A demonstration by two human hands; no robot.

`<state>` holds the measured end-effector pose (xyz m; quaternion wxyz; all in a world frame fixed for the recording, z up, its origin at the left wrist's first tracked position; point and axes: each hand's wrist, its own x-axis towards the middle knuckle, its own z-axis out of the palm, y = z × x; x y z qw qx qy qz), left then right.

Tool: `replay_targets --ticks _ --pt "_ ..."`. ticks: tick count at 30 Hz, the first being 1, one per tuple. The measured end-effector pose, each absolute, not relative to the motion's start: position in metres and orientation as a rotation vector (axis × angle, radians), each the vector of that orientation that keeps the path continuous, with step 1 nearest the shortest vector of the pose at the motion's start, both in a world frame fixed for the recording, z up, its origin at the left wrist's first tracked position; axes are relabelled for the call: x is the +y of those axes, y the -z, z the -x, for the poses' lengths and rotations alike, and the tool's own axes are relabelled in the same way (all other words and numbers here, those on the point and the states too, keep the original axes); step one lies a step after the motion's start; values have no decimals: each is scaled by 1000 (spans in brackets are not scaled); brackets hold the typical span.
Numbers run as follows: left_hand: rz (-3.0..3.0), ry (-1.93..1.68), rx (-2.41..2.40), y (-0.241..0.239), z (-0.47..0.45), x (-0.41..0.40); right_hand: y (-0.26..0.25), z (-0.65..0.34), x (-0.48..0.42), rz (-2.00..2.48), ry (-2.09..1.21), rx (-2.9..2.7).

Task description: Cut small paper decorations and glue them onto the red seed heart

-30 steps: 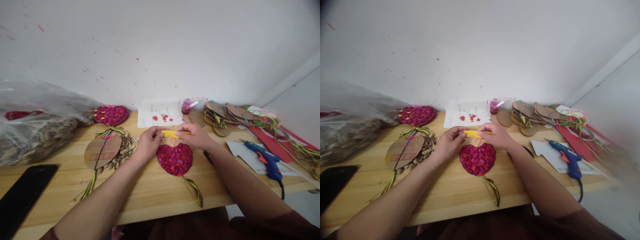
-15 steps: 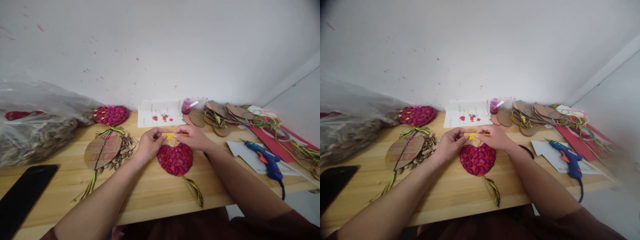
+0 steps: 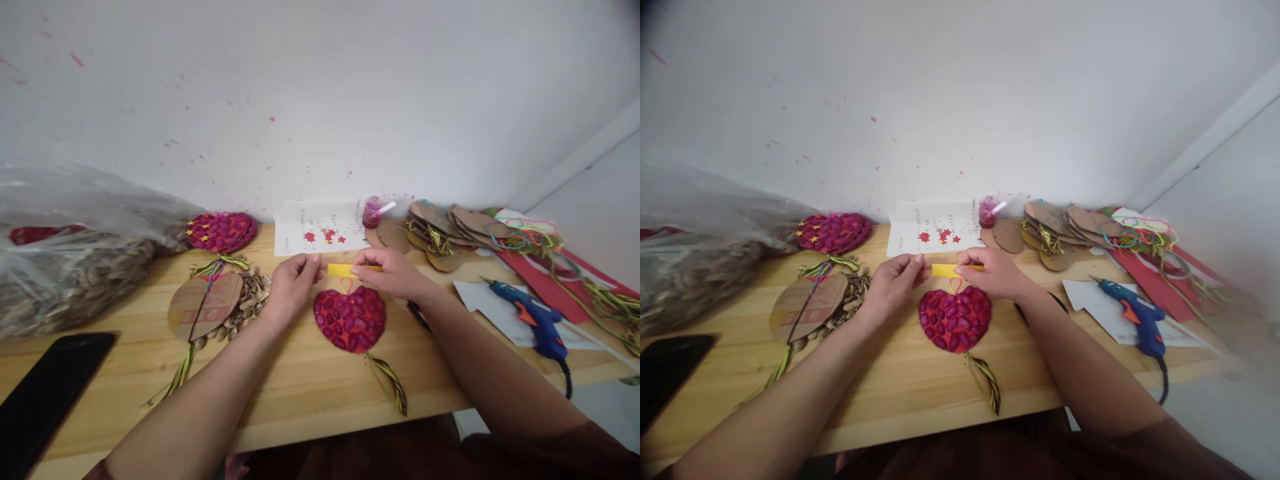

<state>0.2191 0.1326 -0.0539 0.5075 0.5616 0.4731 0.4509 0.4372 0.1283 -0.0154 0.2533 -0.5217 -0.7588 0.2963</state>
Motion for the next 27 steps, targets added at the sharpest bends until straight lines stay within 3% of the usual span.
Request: replay_targets --ticks 27 --pt "-1438 -977 1170 53 -223 129 28 -435 133 1363 -772 -2075"
